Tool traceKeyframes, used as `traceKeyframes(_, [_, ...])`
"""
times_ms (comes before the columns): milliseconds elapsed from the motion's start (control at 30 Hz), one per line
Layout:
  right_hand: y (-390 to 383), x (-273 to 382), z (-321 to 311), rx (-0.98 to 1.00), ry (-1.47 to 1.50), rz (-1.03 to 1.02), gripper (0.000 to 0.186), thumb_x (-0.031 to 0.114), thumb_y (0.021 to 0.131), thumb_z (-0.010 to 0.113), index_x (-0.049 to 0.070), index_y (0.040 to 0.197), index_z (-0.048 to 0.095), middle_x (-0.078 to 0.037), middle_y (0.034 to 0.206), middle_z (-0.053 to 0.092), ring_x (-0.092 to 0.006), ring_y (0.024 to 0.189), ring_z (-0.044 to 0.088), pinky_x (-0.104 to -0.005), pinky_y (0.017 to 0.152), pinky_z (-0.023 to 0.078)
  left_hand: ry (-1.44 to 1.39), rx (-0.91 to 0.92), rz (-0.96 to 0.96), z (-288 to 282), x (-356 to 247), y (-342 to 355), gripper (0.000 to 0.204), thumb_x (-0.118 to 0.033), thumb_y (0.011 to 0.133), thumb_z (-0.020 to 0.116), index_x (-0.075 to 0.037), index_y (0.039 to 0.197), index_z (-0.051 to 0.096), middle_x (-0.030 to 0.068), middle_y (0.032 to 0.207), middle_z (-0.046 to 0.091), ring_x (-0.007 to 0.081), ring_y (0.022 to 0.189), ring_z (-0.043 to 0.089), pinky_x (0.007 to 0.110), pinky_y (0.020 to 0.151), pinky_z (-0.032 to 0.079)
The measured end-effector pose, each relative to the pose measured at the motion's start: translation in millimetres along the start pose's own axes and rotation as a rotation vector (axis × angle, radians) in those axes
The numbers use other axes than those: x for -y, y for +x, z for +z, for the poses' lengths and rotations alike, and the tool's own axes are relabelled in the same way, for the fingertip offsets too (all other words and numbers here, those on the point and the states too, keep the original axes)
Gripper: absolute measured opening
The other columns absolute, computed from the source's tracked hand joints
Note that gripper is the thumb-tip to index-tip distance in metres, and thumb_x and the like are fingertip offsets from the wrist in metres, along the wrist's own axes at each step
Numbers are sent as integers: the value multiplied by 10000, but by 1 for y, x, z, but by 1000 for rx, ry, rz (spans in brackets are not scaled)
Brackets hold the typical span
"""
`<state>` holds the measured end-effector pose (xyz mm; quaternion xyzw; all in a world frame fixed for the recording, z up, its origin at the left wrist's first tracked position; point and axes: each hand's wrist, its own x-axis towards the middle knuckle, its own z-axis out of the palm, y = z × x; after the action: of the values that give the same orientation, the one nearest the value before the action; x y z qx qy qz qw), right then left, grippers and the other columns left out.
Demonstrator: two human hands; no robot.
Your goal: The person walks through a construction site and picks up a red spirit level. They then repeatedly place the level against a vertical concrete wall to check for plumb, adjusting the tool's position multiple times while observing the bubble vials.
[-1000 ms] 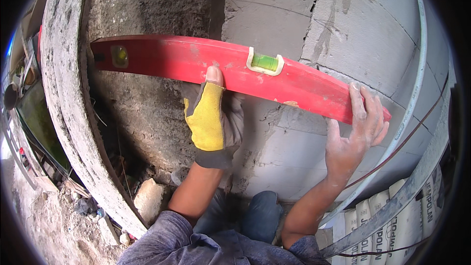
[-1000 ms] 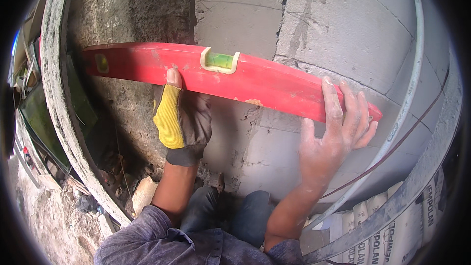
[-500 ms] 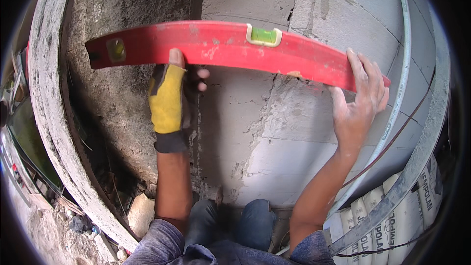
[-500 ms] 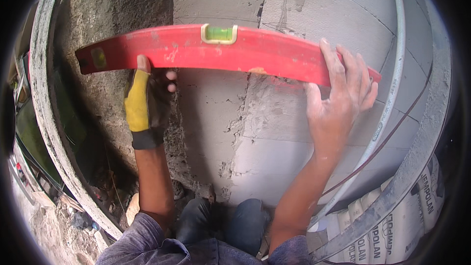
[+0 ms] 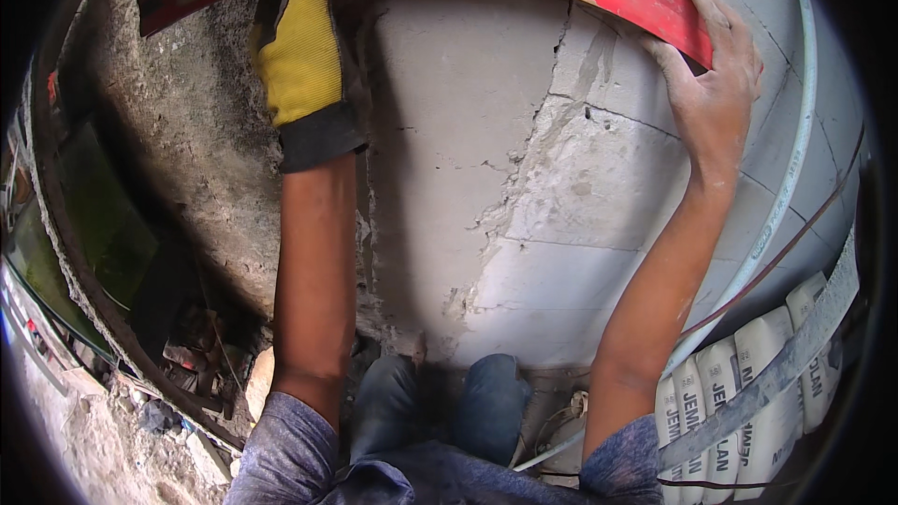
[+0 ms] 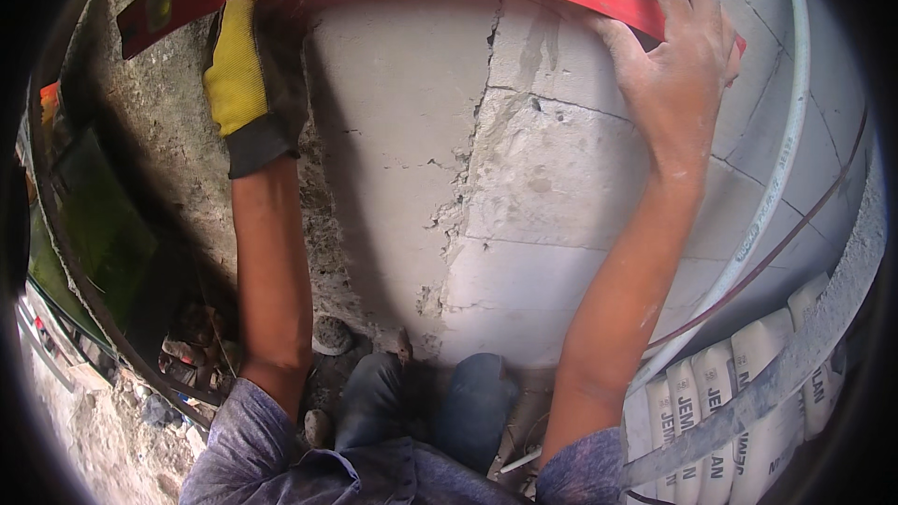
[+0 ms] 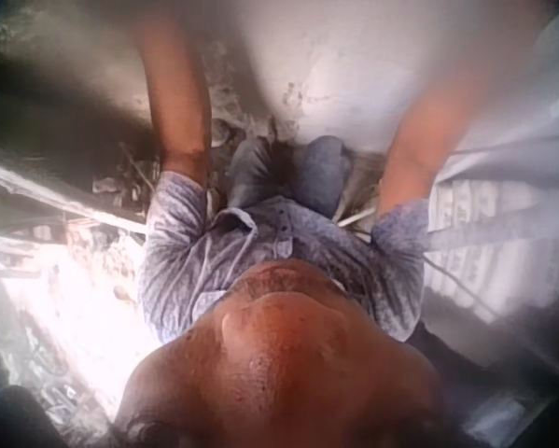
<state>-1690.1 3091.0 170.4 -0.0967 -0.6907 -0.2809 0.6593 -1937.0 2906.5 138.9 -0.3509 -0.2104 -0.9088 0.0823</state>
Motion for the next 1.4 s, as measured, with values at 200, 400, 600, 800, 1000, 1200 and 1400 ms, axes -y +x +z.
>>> traceKeyframes(200, [-6, -9, 9, -3, -45, -40, 656, 281, 816, 831, 267, 1435, 616, -39, 1389, 629, -257, 1326, 539, -433, 1174, 340, 127, -362, 71, 54, 14, -24, 484, -458, 995, 681, -18, 1196, 692, 55, 1113, 714, 166, 1002, 660, 305, 922, 519])
traceKeyframes(400, [-2, -4, 16, -39, 52, -98, 635, 186, 824, 824, 217, 1426, 626, -51, 1393, 638, -265, 1308, 551, -410, 1153, 379, 18, -126, 118, -1, 25, 4, 496, -469, 1002, 672, -16, 1205, 687, 45, 1108, 701, 158, 1016, 642, 306, 962, 498])
traceKeyframes(600, [2, -5, 10, -30, 54, -110, 616, 144, 826, 816, 187, 1414, 635, -67, 1385, 642, -271, 1280, 572, -398, 1132, 406, -30, -51, 192, 3, 32, 3, 525, -483, 1001, 668, -11, 1230, 672, 51, 1128, 689, 159, 1026, 625, 305, 973, 488])
traceKeyframes(800, [0, -5, 14, -34, 51, -113, 620, 149, 825, 816, 190, 1415, 634, -59, 1381, 642, -271, 1292, 563, -400, 1141, 400, 24, -57, 168, -6, 25, 3, 488, -459, 1030, 632, -22, 1245, 664, 42, 1138, 683, 156, 1018, 621, 301, 950, 487])
traceKeyframes(1000, [-4, -6, 15, -72, -9, -54, 648, 172, 780, 825, 173, 1400, 635, -89, 1361, 622, -291, 1294, 540, -424, 1143, 380, -17, -64, 112, 7, 26, -5, 470, -437, 1047, 611, -20, 1263, 633, 40, 1213, 657, 152, 1058, 608, 290, 983, 479])
traceKeyframes(1200, [-3, -6, 17, -48, -6, -98, 621, 193, 834, 810, 221, 1426, 626, -52, 1405, 621, -271, 1336, 523, -431, 1166, 372, 8, -65, 146, 6, 22, -4, 507, -475, 1027, 631, -17, 1245, 644, 48, 1186, 669, 149, 1036, 613, 290, 974, 486])
traceKeyframes(1400, [-3, -13, 9, -3, -23, -72, 619, 188, 850, 797, 219, 1441, 616, -61, 1415, 613, -272, 1335, 526, -425, 1168, 363, 65, -182, 91, 8, 32, -3, 557, -578, 974, 663, -46, 1133, 696, 12, 948, 656, 132, 875, 588, 264, 874, 488])
